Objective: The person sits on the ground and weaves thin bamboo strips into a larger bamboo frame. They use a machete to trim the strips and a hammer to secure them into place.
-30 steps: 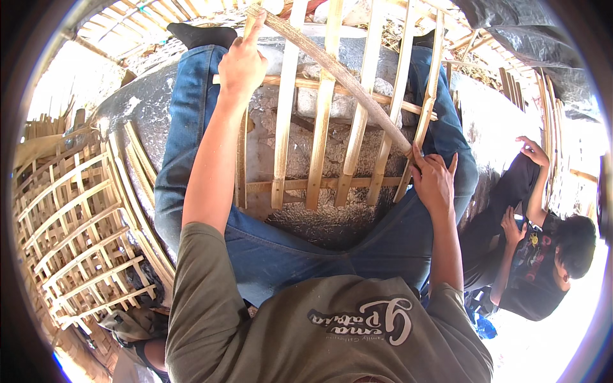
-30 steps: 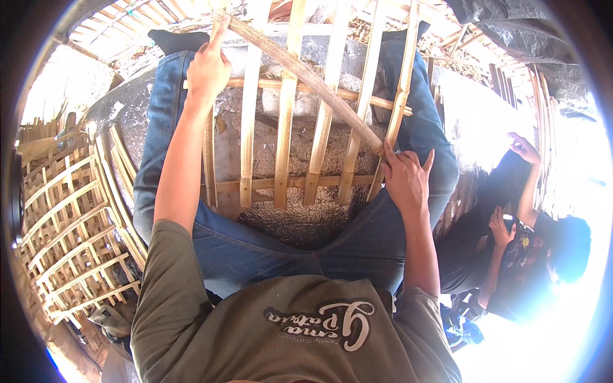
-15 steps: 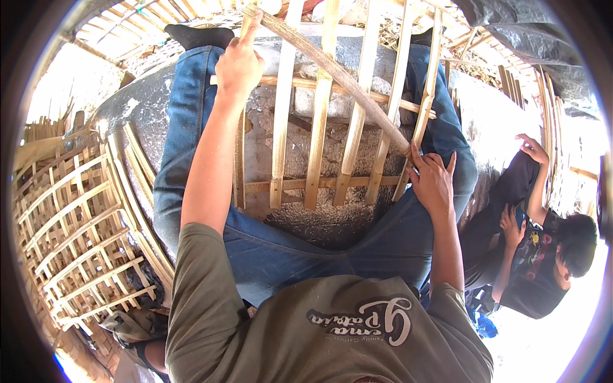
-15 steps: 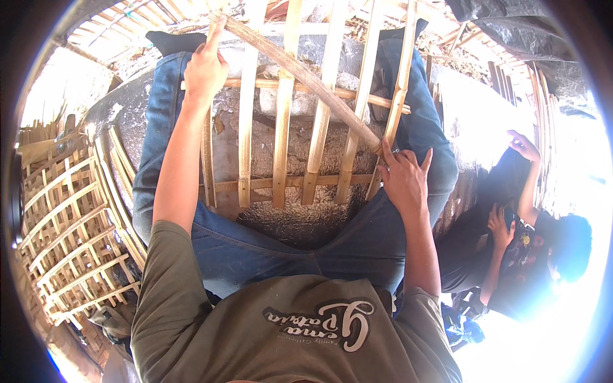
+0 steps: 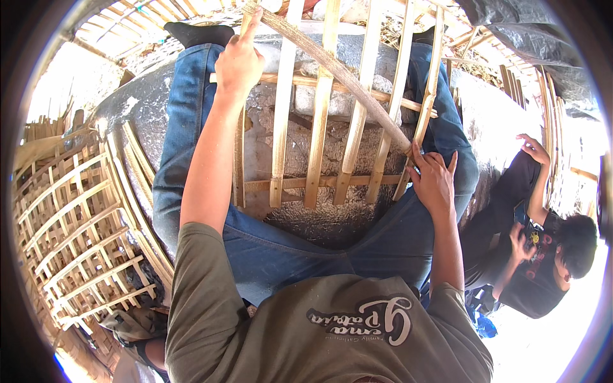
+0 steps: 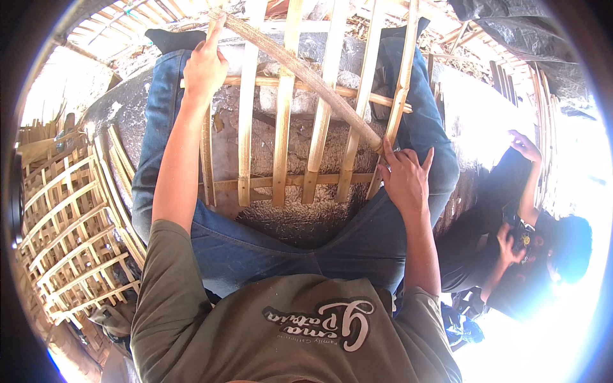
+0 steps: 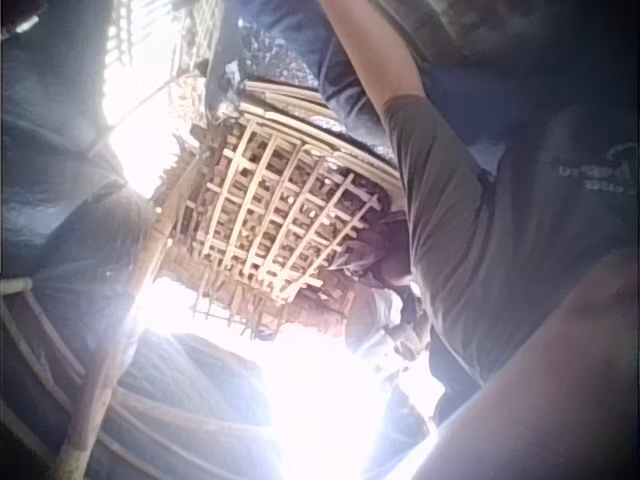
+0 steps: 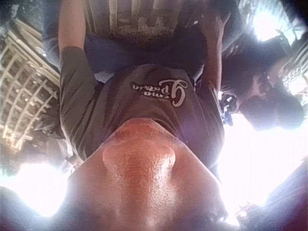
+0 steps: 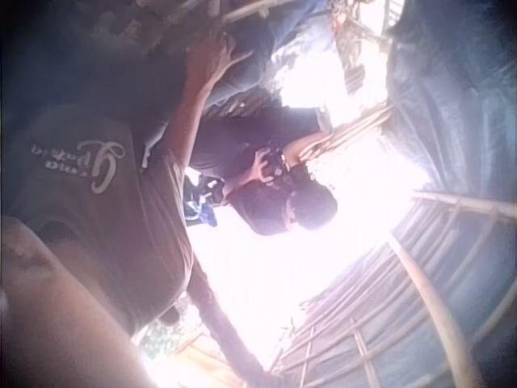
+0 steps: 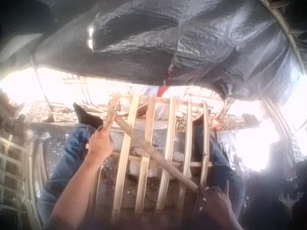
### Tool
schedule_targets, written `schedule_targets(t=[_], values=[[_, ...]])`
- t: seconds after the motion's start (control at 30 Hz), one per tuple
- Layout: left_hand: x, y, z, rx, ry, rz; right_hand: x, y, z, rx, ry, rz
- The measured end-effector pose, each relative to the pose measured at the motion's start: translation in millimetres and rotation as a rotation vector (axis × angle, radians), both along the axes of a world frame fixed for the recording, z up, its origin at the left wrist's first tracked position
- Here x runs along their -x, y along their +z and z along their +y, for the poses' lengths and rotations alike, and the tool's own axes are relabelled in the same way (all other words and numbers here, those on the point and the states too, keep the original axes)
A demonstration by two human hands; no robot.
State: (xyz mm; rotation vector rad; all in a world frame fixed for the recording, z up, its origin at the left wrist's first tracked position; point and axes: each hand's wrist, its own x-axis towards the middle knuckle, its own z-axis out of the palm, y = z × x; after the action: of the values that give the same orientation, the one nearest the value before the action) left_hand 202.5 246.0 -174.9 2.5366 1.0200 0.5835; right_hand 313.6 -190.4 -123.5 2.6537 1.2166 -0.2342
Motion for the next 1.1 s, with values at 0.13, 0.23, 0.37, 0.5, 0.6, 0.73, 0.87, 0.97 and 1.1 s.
schedule_targets(t=[0.13,0.23,0.37,0.5,0.6,0.73,0.87,0.97,1.1], values=[[0.5,0.3,-0.4,-0.001,-0.003,-0.015,-0.4,0.6,0.9,-0.006,-0.006,0.01],[0.2,-1.7,0.7,-0.003,-0.007,-0.012,-0.4,0.9,0.9,-0.002,-0.003,0.007],[0.3,-2.4,1.3,0.002,-0.01,-0.018,-0.7,-0.5,0.3,-0.004,-0.003,0.009],[1.3,-4.8,1.9,-0.029,-0.012,-0.029,-0.8,-0.4,1.2,-0.005,-0.003,0.013],[0.8,-1.7,-0.7,-0.018,-0.016,-0.034,-1.0,0.7,1.7,0.002,-0.007,0.017],[0.6,0.2,-1.1,-0.006,-0.016,-0.04,-1.0,0.7,1.7,0.002,-0.007,0.019],[1.2,2.1,-2.2,0.009,-0.008,-0.026,-1.8,0.5,1.8,-0.002,-0.004,0.019],[1.2,2.3,-1.8,0.008,0.005,-0.009,-1.8,1.5,2.7,0.0,-0.004,0.022],[3.1,2.0,-4.4,0.03,0.01,0.001,-0.2,2.6,1.4,0.0,-0.003,0.033]])
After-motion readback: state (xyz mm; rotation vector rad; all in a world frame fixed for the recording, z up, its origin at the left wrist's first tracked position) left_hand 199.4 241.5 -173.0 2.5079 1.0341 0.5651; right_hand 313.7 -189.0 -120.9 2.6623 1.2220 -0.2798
